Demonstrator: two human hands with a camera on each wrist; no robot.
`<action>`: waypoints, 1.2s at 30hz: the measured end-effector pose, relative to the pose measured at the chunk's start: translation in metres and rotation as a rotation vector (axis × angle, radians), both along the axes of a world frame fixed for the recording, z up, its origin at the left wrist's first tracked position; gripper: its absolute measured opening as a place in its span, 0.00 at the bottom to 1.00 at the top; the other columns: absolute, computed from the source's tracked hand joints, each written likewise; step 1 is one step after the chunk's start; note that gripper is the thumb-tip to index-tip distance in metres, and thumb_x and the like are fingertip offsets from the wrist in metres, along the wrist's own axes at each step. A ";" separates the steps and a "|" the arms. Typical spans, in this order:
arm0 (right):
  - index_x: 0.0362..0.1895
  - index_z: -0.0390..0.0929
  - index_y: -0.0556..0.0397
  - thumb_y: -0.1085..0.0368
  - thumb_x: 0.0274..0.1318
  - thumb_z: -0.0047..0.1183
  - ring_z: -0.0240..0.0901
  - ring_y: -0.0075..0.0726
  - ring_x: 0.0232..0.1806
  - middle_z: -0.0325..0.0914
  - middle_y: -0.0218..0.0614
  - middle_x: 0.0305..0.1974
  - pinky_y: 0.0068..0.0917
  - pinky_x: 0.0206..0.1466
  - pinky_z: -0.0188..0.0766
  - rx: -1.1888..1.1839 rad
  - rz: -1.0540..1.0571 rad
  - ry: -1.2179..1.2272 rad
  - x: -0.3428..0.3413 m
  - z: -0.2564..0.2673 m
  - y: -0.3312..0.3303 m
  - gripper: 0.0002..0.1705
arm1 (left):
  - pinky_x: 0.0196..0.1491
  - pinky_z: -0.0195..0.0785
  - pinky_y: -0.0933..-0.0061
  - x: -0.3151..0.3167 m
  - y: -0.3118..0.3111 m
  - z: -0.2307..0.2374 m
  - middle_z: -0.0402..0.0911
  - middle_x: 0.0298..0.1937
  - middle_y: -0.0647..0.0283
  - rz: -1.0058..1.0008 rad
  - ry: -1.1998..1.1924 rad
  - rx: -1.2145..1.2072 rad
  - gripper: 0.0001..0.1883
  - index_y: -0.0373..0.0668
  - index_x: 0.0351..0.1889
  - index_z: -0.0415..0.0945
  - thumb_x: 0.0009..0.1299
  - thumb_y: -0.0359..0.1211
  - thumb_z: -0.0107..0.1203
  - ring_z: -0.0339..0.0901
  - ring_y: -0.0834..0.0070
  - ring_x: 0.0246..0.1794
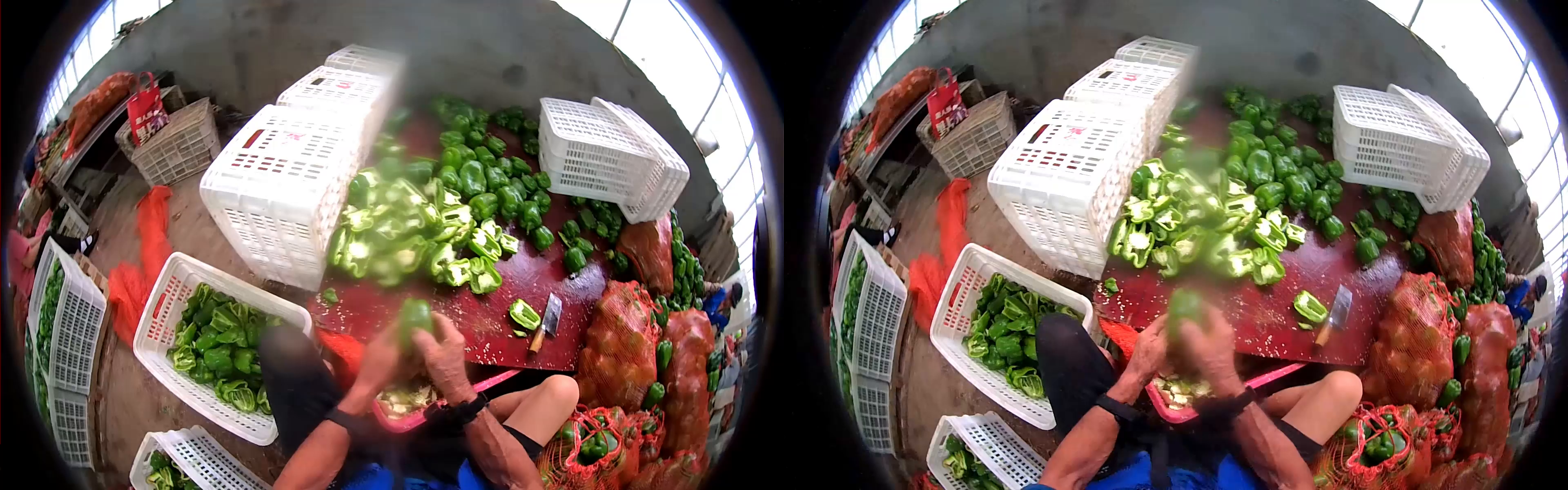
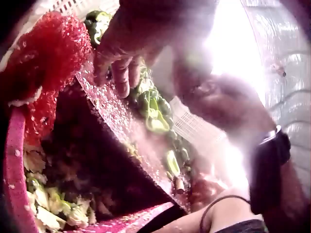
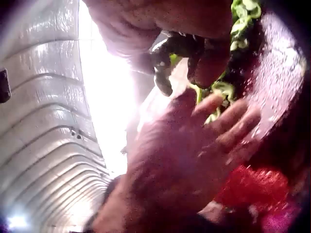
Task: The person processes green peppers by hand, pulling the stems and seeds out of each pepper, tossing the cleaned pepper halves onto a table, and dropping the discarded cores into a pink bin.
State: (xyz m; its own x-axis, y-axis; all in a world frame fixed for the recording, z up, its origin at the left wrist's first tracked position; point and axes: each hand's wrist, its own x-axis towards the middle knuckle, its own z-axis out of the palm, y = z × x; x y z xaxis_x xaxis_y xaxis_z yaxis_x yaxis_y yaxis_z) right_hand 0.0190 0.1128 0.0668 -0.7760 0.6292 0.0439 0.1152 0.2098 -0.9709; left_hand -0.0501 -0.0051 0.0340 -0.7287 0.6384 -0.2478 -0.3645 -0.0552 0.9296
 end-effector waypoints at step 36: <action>0.39 0.79 0.59 0.72 0.50 0.54 0.79 0.45 0.28 0.78 0.48 0.30 0.36 0.32 0.77 0.819 0.299 -0.130 -0.147 -0.061 0.040 0.09 | 0.40 0.76 0.73 0.001 -0.004 -0.019 0.83 0.43 0.59 0.310 -0.173 0.040 0.12 0.34 0.51 0.75 0.72 0.28 0.56 0.81 0.74 0.38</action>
State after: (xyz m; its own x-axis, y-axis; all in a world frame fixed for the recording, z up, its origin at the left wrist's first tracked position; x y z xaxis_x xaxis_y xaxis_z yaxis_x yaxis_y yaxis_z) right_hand -0.1283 0.1530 0.0054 -0.9336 0.2082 0.2918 0.0431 0.8734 -0.4851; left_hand -0.0491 -0.0093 0.0149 -0.8386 0.4053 -0.3640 -0.4766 -0.2224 0.8505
